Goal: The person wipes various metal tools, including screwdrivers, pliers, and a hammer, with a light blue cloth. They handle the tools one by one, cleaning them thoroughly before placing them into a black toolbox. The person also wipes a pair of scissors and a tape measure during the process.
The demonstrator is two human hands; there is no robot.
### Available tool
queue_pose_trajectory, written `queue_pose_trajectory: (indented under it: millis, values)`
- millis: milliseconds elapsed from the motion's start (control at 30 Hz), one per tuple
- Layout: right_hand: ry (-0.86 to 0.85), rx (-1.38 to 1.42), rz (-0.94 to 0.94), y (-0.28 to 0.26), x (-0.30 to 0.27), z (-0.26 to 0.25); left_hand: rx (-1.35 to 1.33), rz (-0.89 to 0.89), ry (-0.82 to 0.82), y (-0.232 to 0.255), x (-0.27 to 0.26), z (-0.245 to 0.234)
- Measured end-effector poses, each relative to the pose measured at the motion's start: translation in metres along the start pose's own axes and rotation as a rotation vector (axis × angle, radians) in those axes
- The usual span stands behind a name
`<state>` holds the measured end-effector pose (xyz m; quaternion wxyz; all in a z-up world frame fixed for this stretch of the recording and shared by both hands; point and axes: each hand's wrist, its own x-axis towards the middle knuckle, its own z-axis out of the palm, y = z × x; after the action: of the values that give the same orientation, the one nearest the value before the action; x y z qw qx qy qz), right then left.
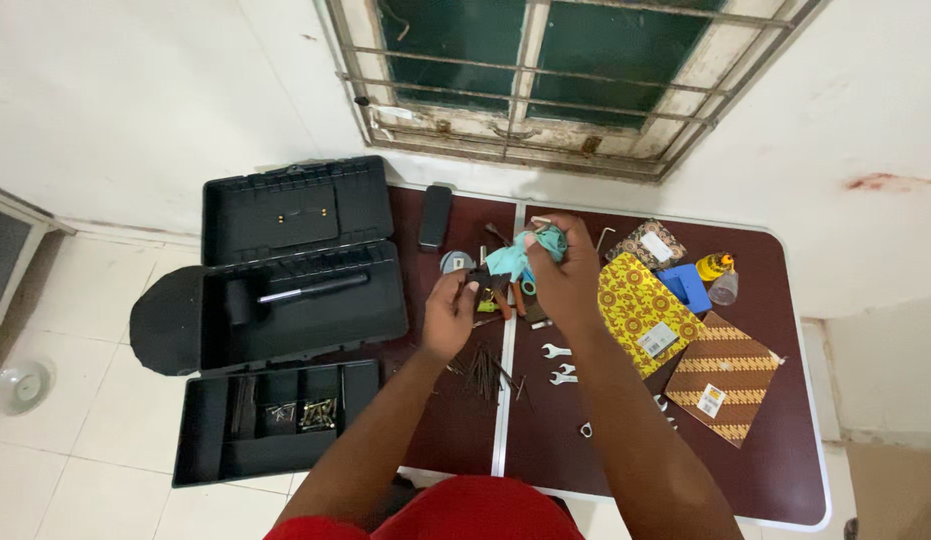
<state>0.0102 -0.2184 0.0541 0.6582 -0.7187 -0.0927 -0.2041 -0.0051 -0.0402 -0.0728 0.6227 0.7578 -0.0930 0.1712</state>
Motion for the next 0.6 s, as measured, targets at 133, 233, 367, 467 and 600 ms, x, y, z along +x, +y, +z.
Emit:
queue_pose_trajectory:
  millis: [133,233,367,467,600]
  values:
    - [-0.075,-0.073,-0.05,-0.014,-0.003,0.011,0.078,0.05,0.054,0.013,-0.004,-0.012]
    - [-0.094,-0.15,-0.01,-0.018,-0.006,0.017,0.136,0.09,0.079,0.016,-0.006,-0.021]
    - [-0.144,-0.052,-0.048,-0.025,-0.006,0.025,0.174,0.082,0.088,0.025,-0.009,-0.031]
    - [-0.161,-0.056,-0.055,-0.033,-0.004,0.03,0.178,0.076,0.068,0.032,-0.01,-0.038]
    - [-0.189,-0.093,-0.056,-0.04,0.0,0.033,0.149,0.068,0.069,0.039,-0.01,-0.042]
